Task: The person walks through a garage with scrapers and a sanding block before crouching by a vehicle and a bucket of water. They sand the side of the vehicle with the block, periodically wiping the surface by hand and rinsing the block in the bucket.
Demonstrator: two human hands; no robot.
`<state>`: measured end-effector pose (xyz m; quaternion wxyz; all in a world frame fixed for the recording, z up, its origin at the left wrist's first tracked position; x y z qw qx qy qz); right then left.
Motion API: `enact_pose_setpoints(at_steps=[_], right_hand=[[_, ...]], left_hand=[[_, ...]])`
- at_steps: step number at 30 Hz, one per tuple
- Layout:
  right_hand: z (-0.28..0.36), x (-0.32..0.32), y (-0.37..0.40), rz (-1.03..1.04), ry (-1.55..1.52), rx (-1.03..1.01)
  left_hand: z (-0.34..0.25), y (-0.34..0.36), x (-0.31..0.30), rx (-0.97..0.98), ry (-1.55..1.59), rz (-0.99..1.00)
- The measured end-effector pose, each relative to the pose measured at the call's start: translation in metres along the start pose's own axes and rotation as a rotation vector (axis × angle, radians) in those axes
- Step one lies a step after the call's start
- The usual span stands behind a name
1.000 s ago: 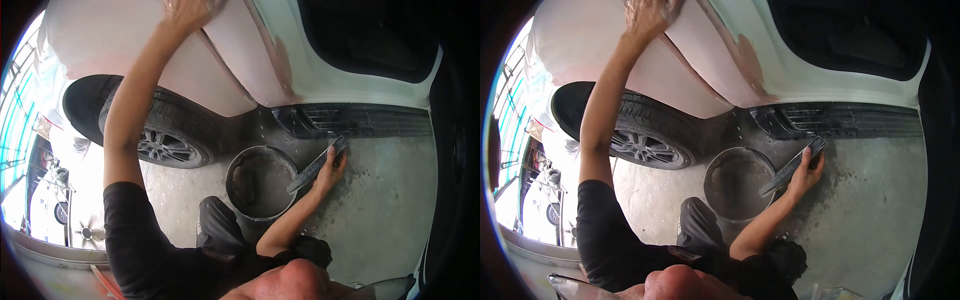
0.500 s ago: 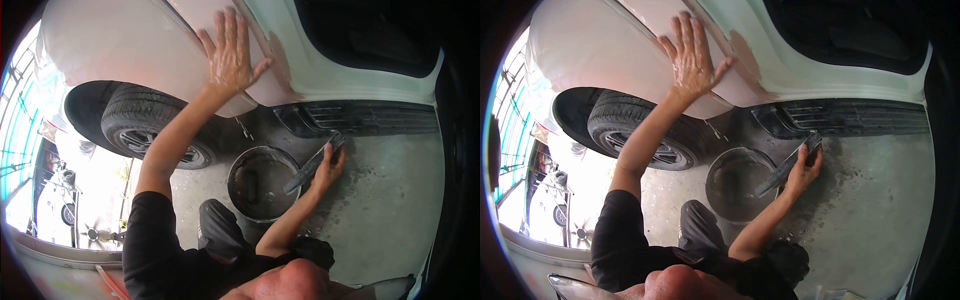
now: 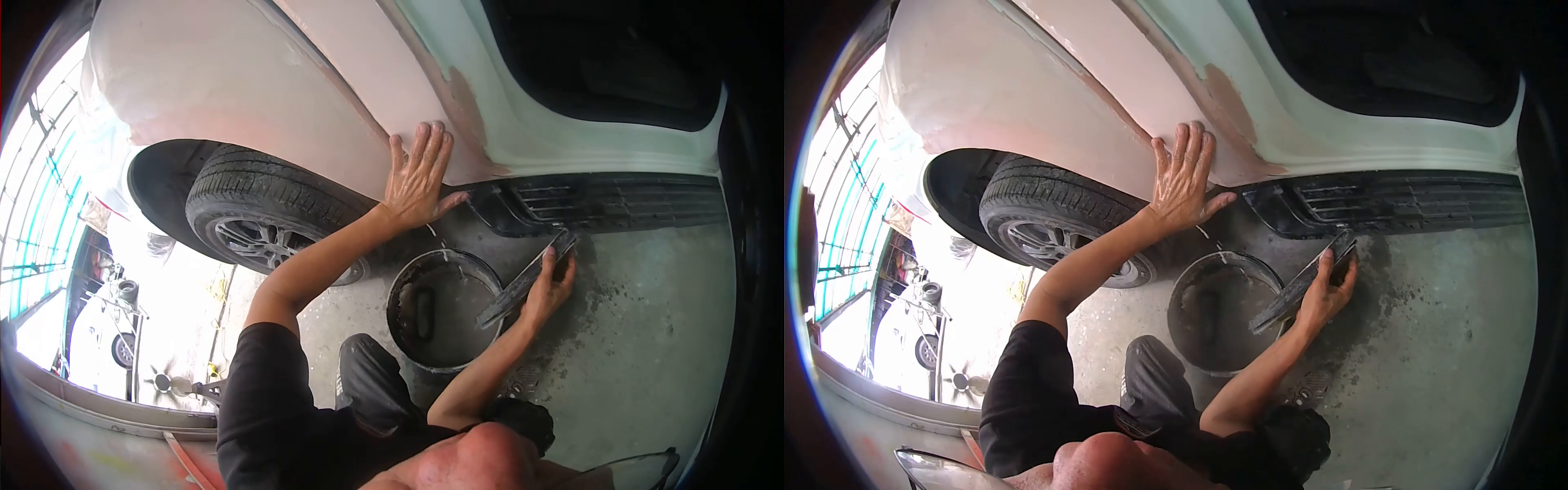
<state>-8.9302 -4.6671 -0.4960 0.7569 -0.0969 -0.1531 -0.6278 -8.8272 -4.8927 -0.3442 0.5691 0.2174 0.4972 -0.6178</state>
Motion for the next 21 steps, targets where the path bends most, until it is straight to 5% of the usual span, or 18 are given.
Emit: enact_pose_setpoints(at_steps=[5, 8, 14, 21], right_hand=[[-0.006, -0.01, -0.007, -0.032, 0.065, -0.028], [-0.002, -0.008, -0.007, -0.025, 0.043, -0.024], [0.002, -0.017, -0.012, -0.015, 0.114, -0.079], [-0.004, -0.014, -0.02, 0.003, 0.129, -0.136]], left_hand=[[0.033, -0.011, -0.026, -0.056, -0.038, -0.08], [0.069, -0.042, -0.07, -0.075, -0.062, -0.404], [0.106, -0.103, -0.18, -0.345, -0.02, -0.687], [0.076, -0.094, -0.141, -0.359, 0.006, -0.646]])
Point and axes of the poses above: each hand's wrist, its own y-axis away from the middle knuckle, its own x-axis out of the palm, z = x × y, the point moved 3 cm from there along -y, towards the middle knuckle, and after that the axes turned 9 degrees about z, right-handed, at the moved point
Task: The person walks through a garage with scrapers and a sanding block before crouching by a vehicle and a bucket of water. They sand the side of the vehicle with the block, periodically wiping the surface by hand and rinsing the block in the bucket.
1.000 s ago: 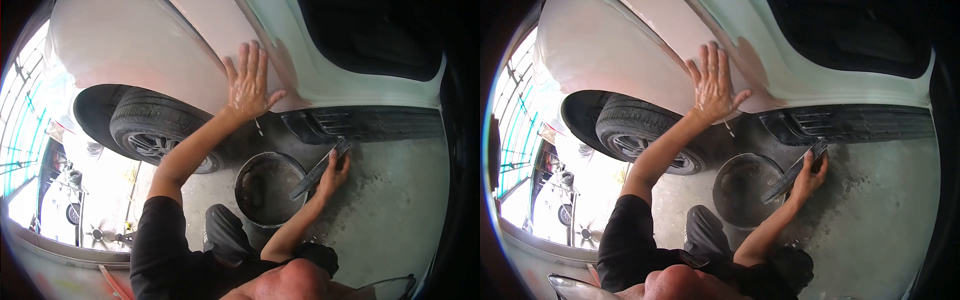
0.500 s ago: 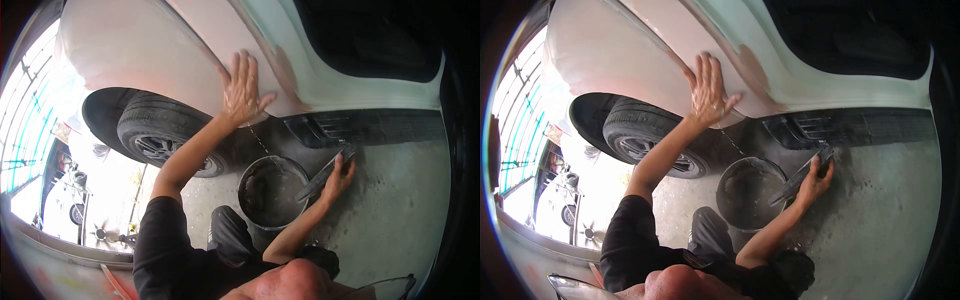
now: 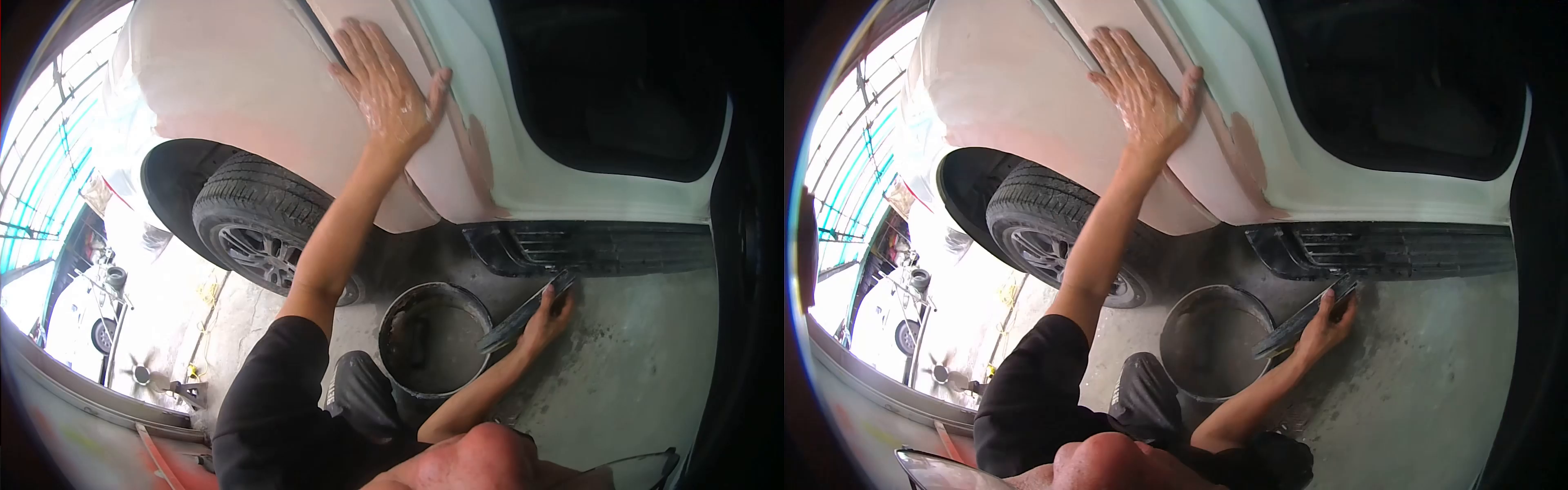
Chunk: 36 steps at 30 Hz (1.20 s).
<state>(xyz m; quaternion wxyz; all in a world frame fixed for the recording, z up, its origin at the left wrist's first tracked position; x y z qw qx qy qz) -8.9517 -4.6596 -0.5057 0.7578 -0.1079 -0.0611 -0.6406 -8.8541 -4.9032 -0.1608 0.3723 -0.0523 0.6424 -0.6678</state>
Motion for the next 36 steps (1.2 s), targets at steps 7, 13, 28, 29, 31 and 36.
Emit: enact_pose_setpoints(at_steps=[7, 13, 28, 29, 31, 36], right_hand=[[-0.003, 0.001, 0.003, -0.034, 0.005, 0.083], [-0.004, 0.005, 0.007, -0.042, -0.005, 0.118], [0.014, 0.04, 0.048, 0.39, 0.189, 0.167], [0.012, 0.044, 0.052, 0.47, 0.171, 0.201], [-0.009, 0.053, 0.063, 0.624, 0.021, 0.31], [-0.055, 0.075, 0.103, 0.9, 0.448, 0.552]], left_hand=[[-0.015, 0.071, 0.03, 0.049, 0.008, 0.12], [-0.026, 0.106, 0.037, 0.026, 0.083, 0.253], [-0.056, 0.266, 0.029, 0.011, 0.519, 0.704], [-0.054, 0.296, 0.028, -0.035, 0.591, 0.723], [-0.051, 0.356, 0.024, -0.141, 0.644, 0.799], [-0.012, 0.447, 0.01, -0.348, 0.615, 0.833]])
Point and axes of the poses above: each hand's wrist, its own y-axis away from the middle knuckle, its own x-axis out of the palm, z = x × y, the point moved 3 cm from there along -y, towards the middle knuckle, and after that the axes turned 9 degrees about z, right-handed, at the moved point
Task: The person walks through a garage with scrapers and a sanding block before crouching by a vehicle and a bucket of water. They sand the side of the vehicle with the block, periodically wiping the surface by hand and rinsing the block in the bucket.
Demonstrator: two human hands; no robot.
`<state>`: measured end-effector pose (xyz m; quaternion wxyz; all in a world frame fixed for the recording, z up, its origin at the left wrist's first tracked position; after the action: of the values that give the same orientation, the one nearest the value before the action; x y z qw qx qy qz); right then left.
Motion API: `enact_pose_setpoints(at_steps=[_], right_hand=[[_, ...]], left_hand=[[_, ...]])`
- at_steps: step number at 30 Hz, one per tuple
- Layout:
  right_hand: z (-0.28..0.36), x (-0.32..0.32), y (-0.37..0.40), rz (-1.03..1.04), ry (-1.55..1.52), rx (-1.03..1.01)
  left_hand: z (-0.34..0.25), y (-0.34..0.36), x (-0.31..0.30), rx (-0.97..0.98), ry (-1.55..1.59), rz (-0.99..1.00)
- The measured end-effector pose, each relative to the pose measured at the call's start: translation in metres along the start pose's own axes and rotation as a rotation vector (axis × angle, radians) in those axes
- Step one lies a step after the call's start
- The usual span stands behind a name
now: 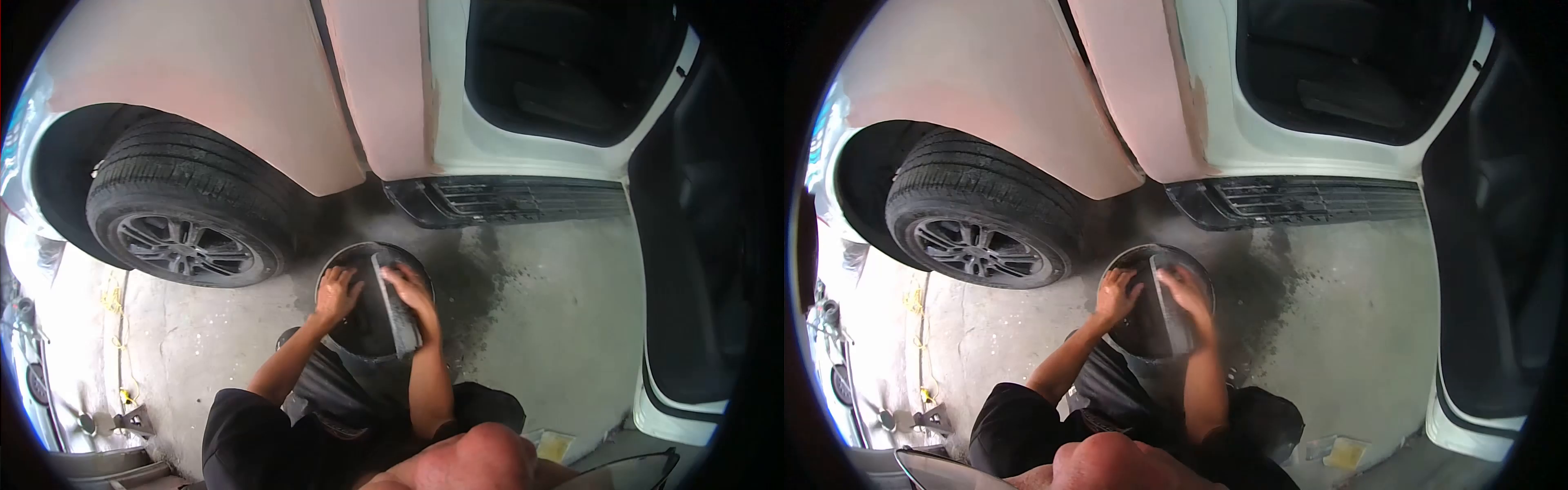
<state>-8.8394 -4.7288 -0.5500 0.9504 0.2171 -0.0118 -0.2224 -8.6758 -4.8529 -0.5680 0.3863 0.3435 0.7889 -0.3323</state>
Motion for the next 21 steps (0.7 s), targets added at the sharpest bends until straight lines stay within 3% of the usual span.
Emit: enact_pose_setpoints(at_steps=[3, 6, 9, 12, 15, 18, 20, 21], right_hand=[[-0.06, 0.031, -0.061, 0.069, 0.291, 0.099], [-0.089, 0.053, -0.095, 0.101, 0.54, 0.262], [-0.163, 0.053, -0.131, 0.368, 0.793, 0.412], [-0.186, 0.057, -0.12, 0.191, 0.798, 0.295], [-0.085, 0.056, -0.06, 0.173, 0.63, 0.447], [-0.04, 0.049, -0.019, -0.078, 0.554, 0.234], [0.0, 0.044, 0.003, -0.285, 0.504, -0.031], [0.023, 0.038, 0.006, -0.384, 0.491, -0.259]], left_hand=[[0.03, 0.006, 0.026, -0.117, 0.026, 0.344], [0.05, -0.001, 0.08, -0.114, -0.222, 0.838], [0.056, -0.014, 0.106, -0.216, -0.209, 1.04], [0.106, 0.006, 0.194, -0.167, -0.198, 0.893], [0.124, 0.014, 0.224, -0.114, 0.043, 1.043], [0.106, -0.007, 0.183, -0.213, -0.062, 1.045], [0.082, -0.033, 0.137, -0.285, -0.177, 1.046], [0.071, -0.046, 0.115, -0.267, -0.227, 1.065]])
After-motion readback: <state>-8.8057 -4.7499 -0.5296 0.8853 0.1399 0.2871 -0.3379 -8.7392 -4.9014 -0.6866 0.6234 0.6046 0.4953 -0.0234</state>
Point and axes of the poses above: each hand's wrist, its own y-axis away from the middle knuckle, its own x-axis out of the palm, z = x × y, the point moved 3 cm from there along -y, towards the middle knuckle, and after that the axes turned 9 degrees about z, right-handed, at the moved point
